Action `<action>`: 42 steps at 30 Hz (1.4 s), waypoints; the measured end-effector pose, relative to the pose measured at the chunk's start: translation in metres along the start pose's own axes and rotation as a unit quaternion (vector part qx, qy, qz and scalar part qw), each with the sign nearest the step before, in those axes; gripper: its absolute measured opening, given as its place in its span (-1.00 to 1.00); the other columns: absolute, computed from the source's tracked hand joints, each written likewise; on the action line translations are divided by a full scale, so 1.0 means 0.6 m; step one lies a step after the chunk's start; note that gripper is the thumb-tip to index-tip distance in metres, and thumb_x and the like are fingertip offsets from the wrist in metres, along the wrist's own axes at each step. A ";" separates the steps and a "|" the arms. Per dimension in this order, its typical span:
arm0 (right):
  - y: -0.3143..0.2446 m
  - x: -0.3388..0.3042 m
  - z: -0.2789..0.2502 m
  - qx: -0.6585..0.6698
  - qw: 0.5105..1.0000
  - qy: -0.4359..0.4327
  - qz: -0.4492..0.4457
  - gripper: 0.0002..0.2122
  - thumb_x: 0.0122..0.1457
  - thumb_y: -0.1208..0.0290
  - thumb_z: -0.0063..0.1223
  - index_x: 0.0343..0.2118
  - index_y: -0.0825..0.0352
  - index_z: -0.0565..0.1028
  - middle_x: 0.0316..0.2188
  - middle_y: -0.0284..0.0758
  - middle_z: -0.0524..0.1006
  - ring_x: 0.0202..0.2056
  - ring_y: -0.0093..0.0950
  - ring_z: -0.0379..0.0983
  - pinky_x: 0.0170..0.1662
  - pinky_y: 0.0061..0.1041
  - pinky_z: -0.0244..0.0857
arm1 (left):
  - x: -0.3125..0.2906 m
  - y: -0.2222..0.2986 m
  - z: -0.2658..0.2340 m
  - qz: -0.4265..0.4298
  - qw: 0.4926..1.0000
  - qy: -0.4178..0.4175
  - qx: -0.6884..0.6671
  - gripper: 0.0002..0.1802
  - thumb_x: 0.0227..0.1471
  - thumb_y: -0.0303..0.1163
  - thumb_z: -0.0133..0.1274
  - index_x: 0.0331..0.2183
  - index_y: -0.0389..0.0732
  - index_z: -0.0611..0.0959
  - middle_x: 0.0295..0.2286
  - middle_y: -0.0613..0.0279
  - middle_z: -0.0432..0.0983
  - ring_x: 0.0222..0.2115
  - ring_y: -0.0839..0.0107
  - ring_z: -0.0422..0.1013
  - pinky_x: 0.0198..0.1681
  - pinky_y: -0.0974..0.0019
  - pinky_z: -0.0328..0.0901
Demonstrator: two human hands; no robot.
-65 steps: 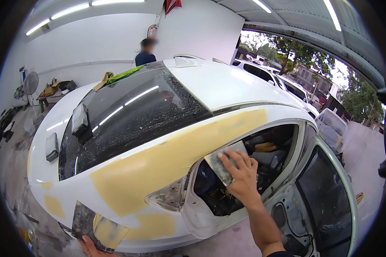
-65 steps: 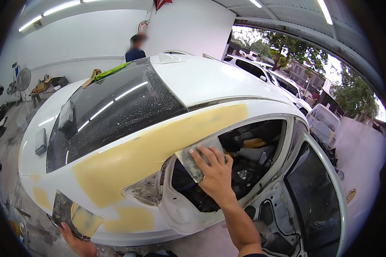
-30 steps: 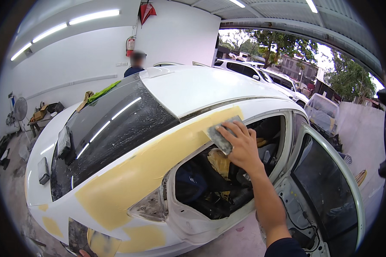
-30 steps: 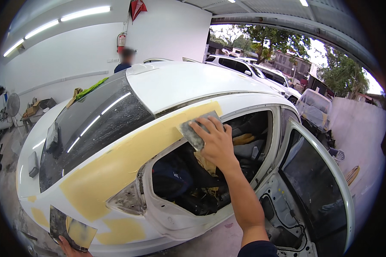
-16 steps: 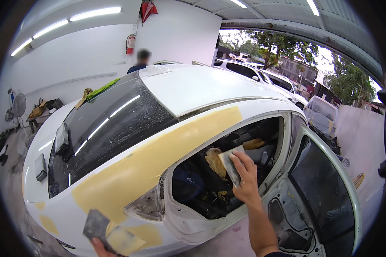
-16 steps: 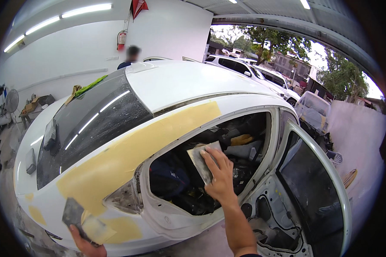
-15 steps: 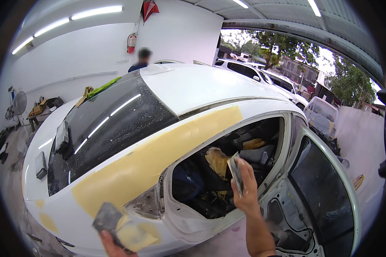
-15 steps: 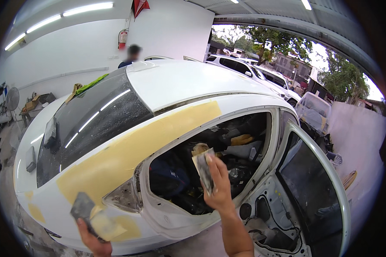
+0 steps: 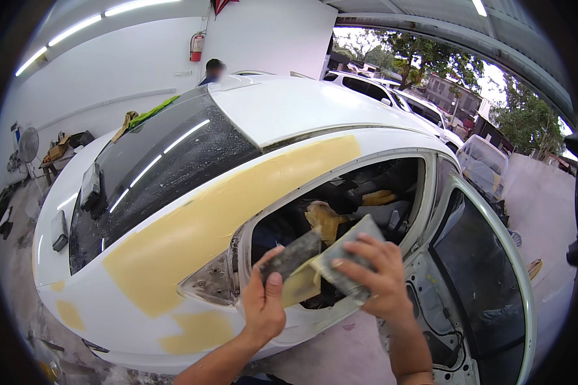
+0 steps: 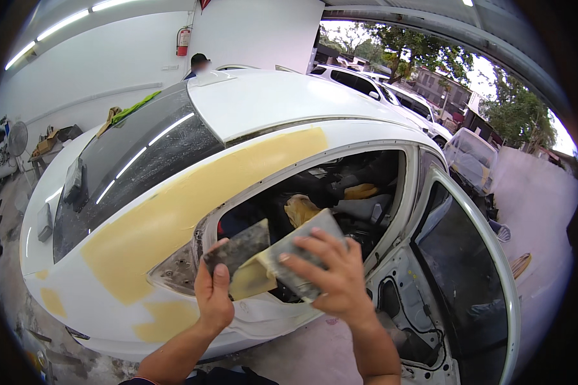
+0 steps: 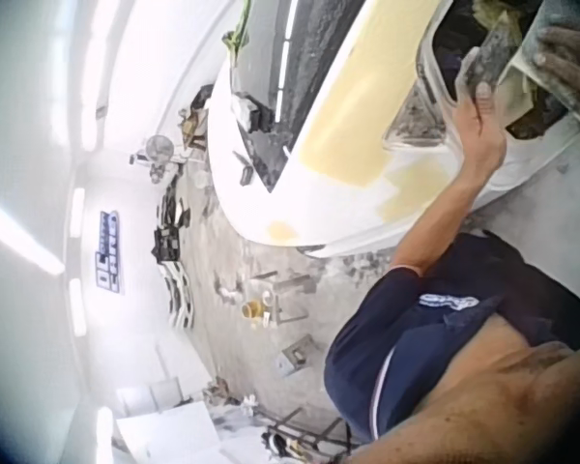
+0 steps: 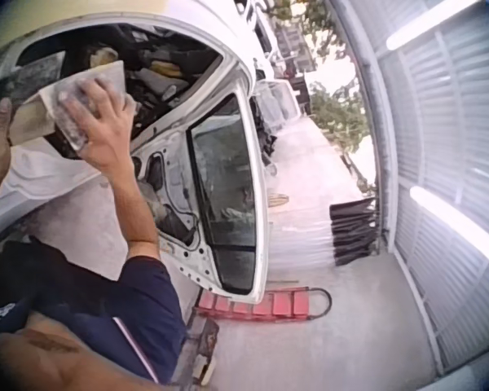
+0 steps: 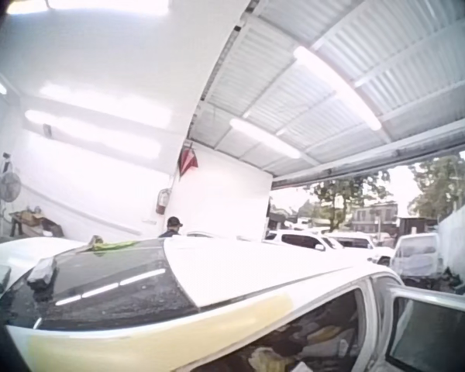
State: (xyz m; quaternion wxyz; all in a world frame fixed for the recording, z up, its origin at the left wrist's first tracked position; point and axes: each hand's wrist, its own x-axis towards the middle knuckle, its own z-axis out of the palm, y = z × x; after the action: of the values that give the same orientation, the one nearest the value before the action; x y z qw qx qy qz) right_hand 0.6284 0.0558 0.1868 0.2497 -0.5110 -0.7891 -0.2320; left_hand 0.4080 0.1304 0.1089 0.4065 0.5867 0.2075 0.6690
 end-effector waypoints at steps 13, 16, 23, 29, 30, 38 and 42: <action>0.197 0.231 0.080 0.013 1.000 -0.020 0.019 -0.35 -0.02 0.63 0.10 0.22 0.02 0.47 0.19 -0.41 0.48 0.18 -0.32 0.43 0.06 -0.13 0.25 | -0.090 0.001 -0.159 0.034 0.980 0.192 0.029 -0.43 0.49 -0.23 -0.17 0.33 -0.37 0.27 0.19 -0.02 0.38 0.17 0.25 0.36 0.27 0.16 0.24; 0.228 0.283 0.086 -0.079 0.994 -0.062 0.046 -0.32 -0.08 0.65 0.07 0.21 0.05 0.48 0.19 -0.41 0.48 0.19 -0.34 0.43 0.08 -0.11 0.27 | -0.185 0.009 -0.226 -0.073 0.963 0.240 0.099 -0.39 0.47 -0.14 -0.12 0.31 -0.36 0.32 0.21 -0.08 0.38 0.17 0.11 0.38 0.28 0.06 0.25; 0.210 0.217 0.104 -0.084 0.993 -0.055 0.062 -0.31 -0.14 0.57 0.21 0.19 0.01 0.53 0.17 -0.47 0.48 0.24 -0.36 0.37 0.09 -0.13 0.25 | -0.314 0.074 -0.356 -0.202 0.861 0.273 0.378 -0.33 0.45 -0.07 -0.11 0.26 -0.51 0.38 0.16 -0.30 0.42 0.10 -0.05 0.42 0.23 0.01 0.30; 0.263 0.235 0.053 -0.137 0.988 -0.048 0.044 -0.32 -0.13 0.57 0.20 0.18 0.00 0.55 0.16 -0.49 0.49 0.22 -0.38 0.38 0.09 -0.17 0.28 | -0.282 0.084 -0.375 -0.184 0.869 0.284 0.360 -0.32 0.45 -0.08 -0.10 0.25 -0.51 0.37 0.16 -0.30 0.42 0.10 -0.05 0.42 0.22 0.00 0.30; 0.278 0.256 0.051 -0.137 0.990 -0.030 0.019 -0.33 -0.12 0.58 0.18 0.18 0.01 0.54 0.16 -0.49 0.50 0.23 -0.38 0.38 0.10 -0.15 0.29 | -0.277 0.084 -0.373 -0.183 0.870 0.284 0.358 -0.32 0.45 -0.08 -0.09 0.25 -0.51 0.37 0.16 -0.30 0.42 0.10 -0.05 0.42 0.22 0.00 0.30; 0.232 0.212 0.110 -0.109 0.992 -0.024 0.063 -0.31 -0.15 0.56 0.18 0.19 0.00 0.51 0.18 -0.52 0.46 0.24 -0.38 0.36 0.04 -0.13 0.26 | -0.276 0.088 -0.351 -0.176 0.875 0.294 0.341 -0.32 0.44 -0.08 -0.08 0.25 -0.51 0.37 0.16 -0.31 0.41 0.10 -0.05 0.42 0.22 0.00 0.31; 0.210 0.192 0.085 -0.135 0.985 -0.059 0.093 -0.29 -0.17 0.62 0.18 0.19 0.03 0.53 0.16 -0.47 0.48 0.22 -0.31 0.38 0.09 -0.19 0.26 | -0.273 0.097 -0.357 -0.169 0.875 0.315 0.326 -0.32 0.44 -0.08 -0.08 0.25 -0.52 0.36 0.17 -0.31 0.41 0.10 -0.04 0.42 0.22 -0.01 0.31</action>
State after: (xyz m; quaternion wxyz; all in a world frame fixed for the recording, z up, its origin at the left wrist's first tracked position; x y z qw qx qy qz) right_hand 0.6959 0.2136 0.2346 0.1517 -0.6241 -0.7128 -0.2817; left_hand 0.1833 0.0104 0.0037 0.2123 0.3996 0.6270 0.6341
